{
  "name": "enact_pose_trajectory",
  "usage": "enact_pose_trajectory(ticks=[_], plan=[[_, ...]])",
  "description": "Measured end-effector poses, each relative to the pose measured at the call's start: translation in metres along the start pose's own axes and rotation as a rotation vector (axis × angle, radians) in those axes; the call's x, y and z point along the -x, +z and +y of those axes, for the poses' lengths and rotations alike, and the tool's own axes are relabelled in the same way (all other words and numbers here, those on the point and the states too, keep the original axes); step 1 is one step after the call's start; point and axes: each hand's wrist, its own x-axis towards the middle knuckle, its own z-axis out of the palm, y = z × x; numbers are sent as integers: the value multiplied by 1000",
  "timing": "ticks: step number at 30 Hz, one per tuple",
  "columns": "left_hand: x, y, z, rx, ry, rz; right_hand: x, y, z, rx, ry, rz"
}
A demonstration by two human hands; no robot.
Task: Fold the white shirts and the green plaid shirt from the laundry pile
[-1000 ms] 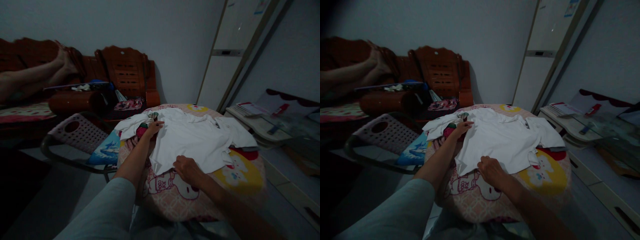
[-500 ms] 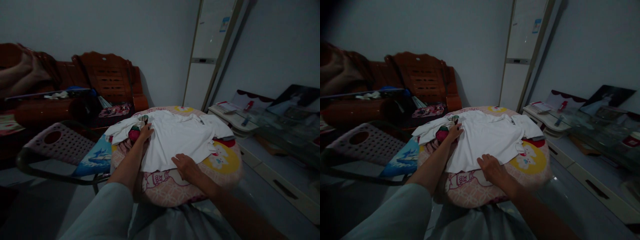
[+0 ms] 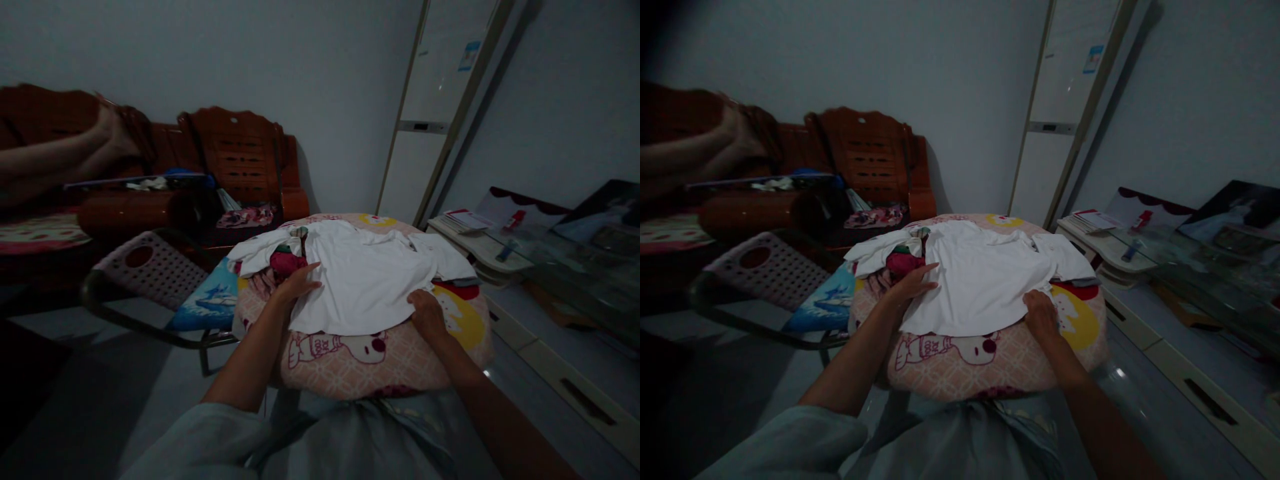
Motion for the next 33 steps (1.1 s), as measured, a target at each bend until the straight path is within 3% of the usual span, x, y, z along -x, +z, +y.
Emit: enact_pose_trajectory(ticks=[6,10,13,18,23,27,30,33], plan=[[42,-9,-6,99,-11,-113,-1,-16,16,-64,-85,170],[60,-16,-8,144,-6,-94,6,-14,25,6,-82,97],[69,-22,-3,211,15,-189,10,-9,31,25,-51,31],[78,-29,1,302,-8,-268,13,-14,38,14,-59,125],[80,-27,-6,263,-4,-266,18,-13,36,12,-98,-7],[80,-25,-13,286,-12,-243,4,-15,6,-243,-179,56],[79,-23,-15,383,-48,-197,-12,-17,-39,-505,-327,-47],[77,-22,-15,495,-75,-163,-18,-11,-88,-598,-488,-115]])
